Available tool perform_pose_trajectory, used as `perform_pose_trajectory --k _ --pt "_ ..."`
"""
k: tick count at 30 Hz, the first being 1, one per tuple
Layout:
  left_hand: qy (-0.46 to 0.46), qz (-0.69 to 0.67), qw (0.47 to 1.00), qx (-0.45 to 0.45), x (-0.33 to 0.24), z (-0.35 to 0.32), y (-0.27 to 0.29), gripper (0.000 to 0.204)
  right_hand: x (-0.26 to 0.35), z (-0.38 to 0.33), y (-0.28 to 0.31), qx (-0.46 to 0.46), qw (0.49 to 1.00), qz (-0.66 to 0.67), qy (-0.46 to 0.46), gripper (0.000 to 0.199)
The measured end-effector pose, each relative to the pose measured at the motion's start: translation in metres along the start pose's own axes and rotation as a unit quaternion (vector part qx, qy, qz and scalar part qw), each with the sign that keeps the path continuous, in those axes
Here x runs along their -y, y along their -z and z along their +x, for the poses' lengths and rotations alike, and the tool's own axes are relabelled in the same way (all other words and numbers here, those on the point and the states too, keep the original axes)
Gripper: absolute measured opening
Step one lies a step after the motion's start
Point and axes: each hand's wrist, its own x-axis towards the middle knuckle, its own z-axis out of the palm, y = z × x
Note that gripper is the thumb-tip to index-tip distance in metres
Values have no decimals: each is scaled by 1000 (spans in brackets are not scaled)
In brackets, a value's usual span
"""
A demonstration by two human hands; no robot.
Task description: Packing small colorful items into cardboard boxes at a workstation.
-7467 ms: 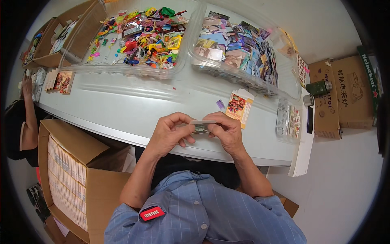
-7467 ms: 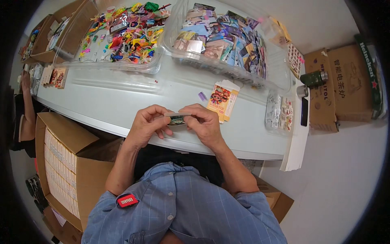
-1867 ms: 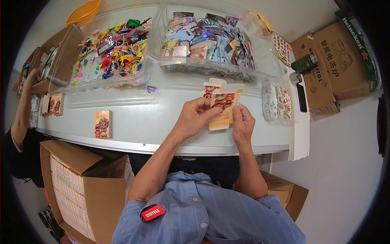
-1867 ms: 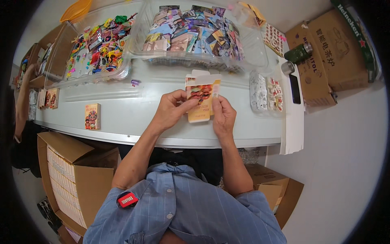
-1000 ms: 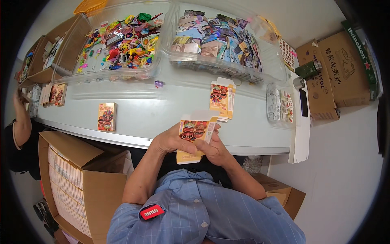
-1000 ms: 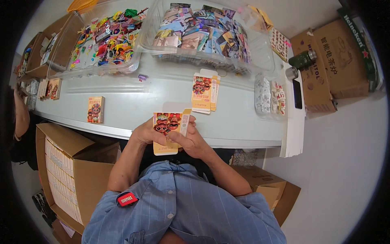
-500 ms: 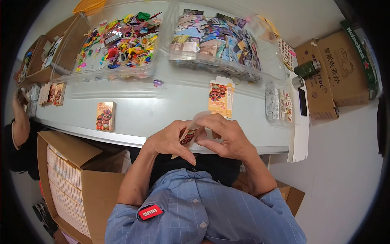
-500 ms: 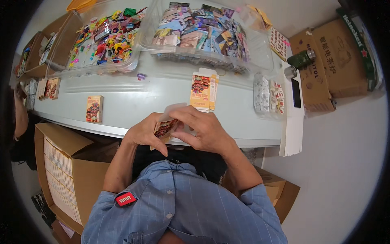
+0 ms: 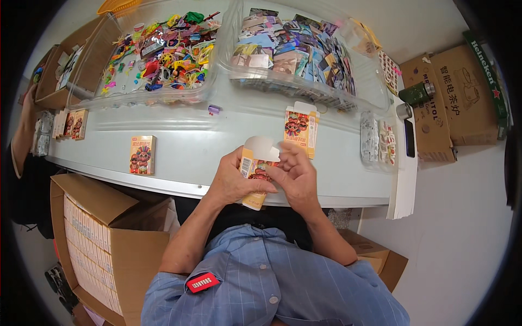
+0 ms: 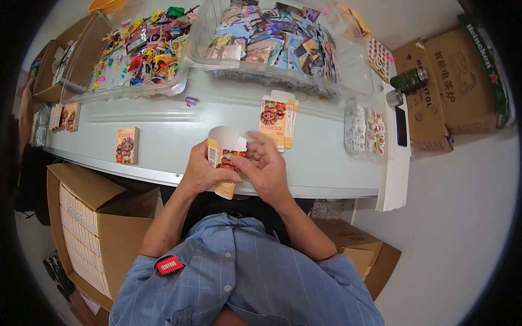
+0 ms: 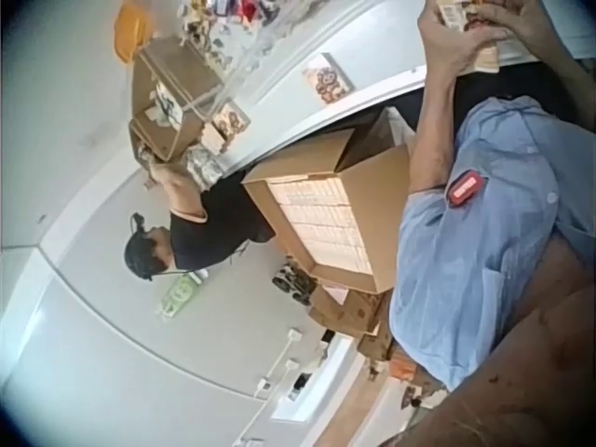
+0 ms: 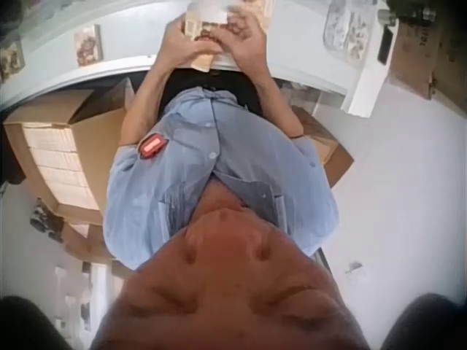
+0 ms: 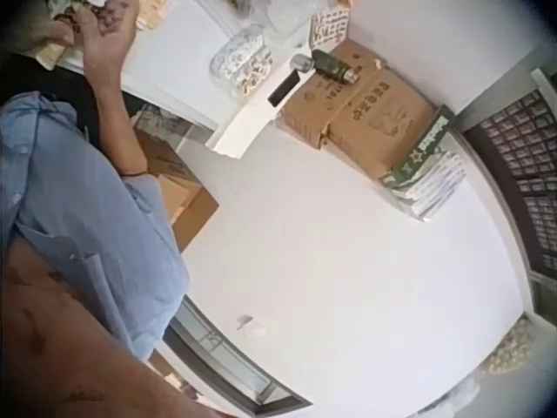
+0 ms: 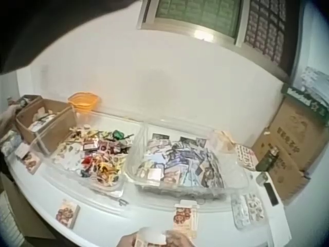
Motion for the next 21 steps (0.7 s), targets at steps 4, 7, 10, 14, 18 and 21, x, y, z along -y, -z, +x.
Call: perform_pose_trajectory --k 4,7,10,14,18,21 --pt "11 94 996 -9 1 -6 7 58 -14 -2 9 62 994 -38 -77 26" --pt "22 133 991 -14 -5 -3 0 49 -20 4 20 80 992 -59 -78 24" --pt "27 159 986 -40 -7 -2 -3 41 -22 5 15 27 998 -24 -60 18" --pt "66 113 988 -81 -1 -7 1 34 -36 2 15 1 997 -69 -46 14" --pt "53 99 988 -105 1 -12 0 29 -37 2 14 -23 997 -62 -29 13" --pt "21 53 989 -138 -3 -17 -2 26 -33 4 21 4 998 -54 -43 16"
